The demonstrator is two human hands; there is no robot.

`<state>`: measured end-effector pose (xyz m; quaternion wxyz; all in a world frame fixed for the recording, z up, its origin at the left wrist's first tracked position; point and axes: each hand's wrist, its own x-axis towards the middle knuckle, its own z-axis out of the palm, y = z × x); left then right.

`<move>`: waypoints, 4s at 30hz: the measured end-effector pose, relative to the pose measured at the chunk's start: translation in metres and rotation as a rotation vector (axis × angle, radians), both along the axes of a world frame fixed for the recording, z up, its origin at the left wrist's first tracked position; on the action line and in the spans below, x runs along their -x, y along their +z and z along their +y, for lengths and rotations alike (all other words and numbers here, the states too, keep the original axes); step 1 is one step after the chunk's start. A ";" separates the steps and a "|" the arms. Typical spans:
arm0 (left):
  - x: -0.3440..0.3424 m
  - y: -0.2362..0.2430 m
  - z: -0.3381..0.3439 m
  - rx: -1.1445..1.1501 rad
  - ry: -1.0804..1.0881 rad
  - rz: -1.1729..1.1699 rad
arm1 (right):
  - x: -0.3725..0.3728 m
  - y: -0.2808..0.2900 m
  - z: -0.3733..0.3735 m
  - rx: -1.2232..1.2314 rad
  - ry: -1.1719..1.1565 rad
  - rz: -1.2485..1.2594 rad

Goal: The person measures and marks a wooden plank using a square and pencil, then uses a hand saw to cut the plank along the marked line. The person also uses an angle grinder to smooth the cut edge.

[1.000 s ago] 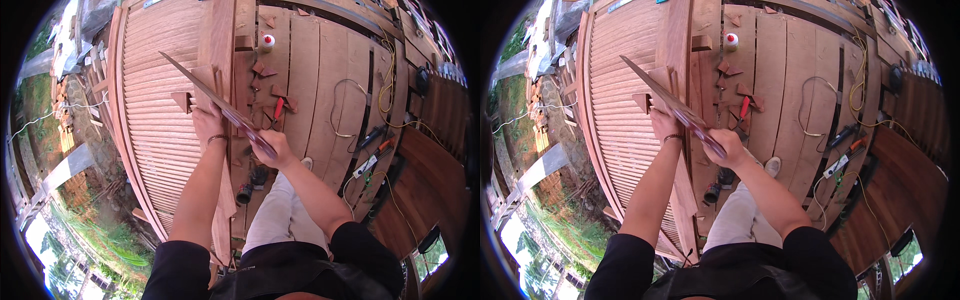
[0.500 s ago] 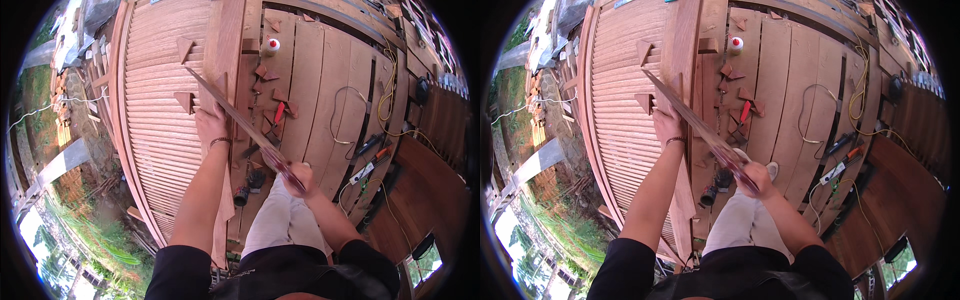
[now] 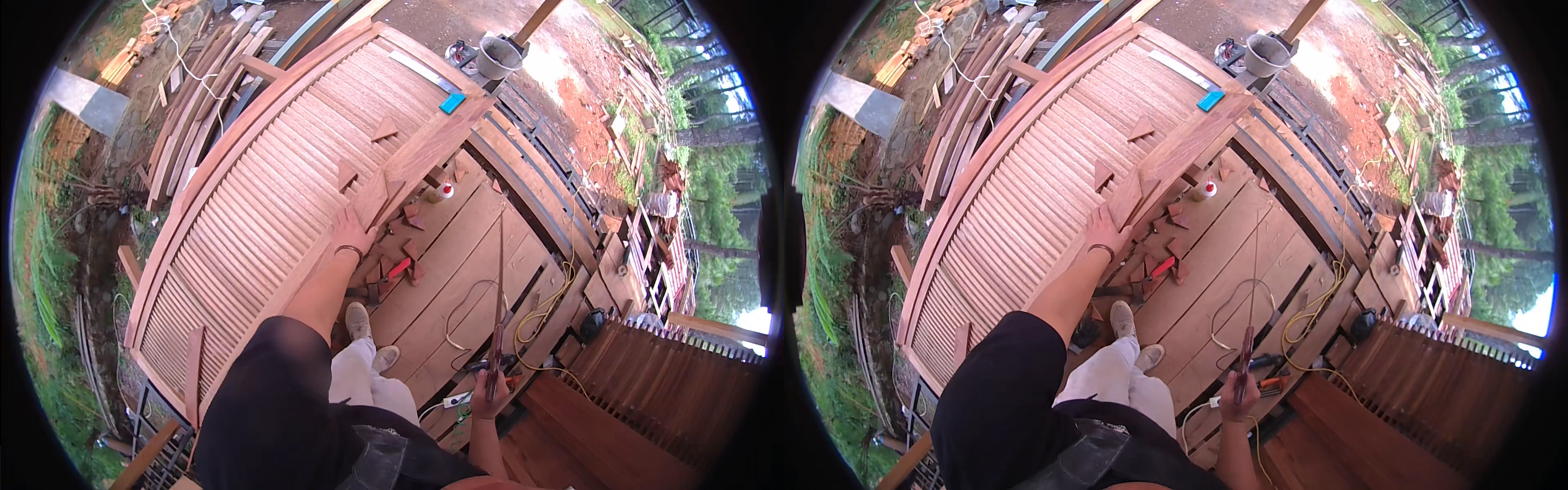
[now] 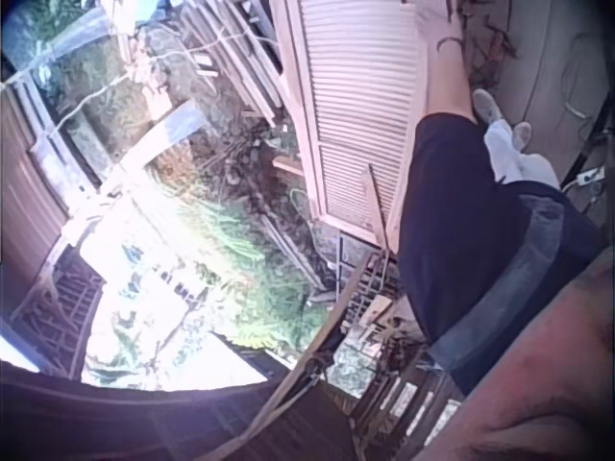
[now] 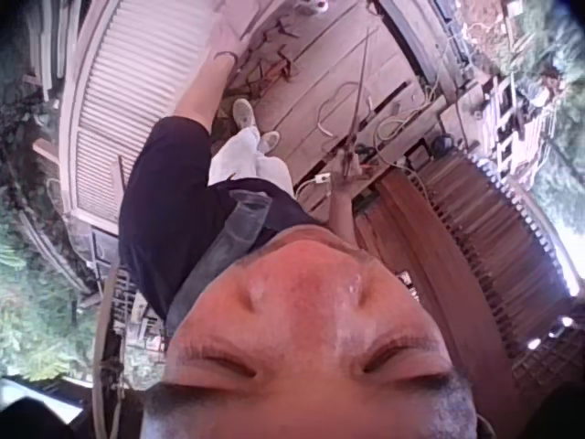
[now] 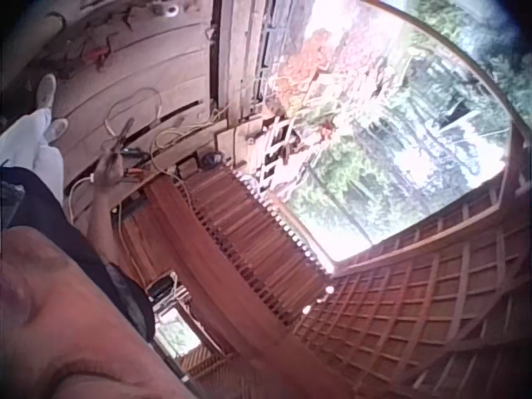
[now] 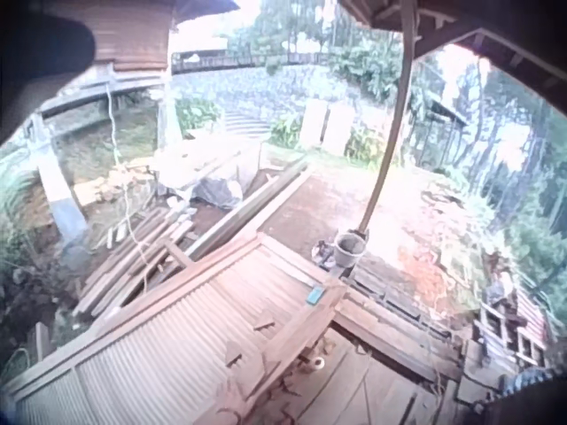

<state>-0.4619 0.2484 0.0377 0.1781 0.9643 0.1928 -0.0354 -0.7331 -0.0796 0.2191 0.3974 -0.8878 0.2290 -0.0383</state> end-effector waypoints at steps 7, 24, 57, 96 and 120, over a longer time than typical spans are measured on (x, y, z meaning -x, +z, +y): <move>0.151 0.007 0.072 0.083 0.172 0.266 | 0.174 -0.062 -0.081 0.062 -0.275 0.716; 0.102 0.133 -0.063 0.669 0.372 -0.233 | 0.036 -0.049 -0.251 -0.605 -0.449 0.369; -0.039 0.241 -0.136 0.272 0.796 -0.706 | -0.542 -0.010 -0.062 0.269 1.923 -0.038; -0.364 0.194 -0.153 0.208 0.434 -0.352 | -0.834 -0.084 0.045 0.162 1.263 0.237; -0.130 0.078 -0.315 0.627 0.977 0.250 | -0.861 -0.173 0.102 0.171 1.103 0.359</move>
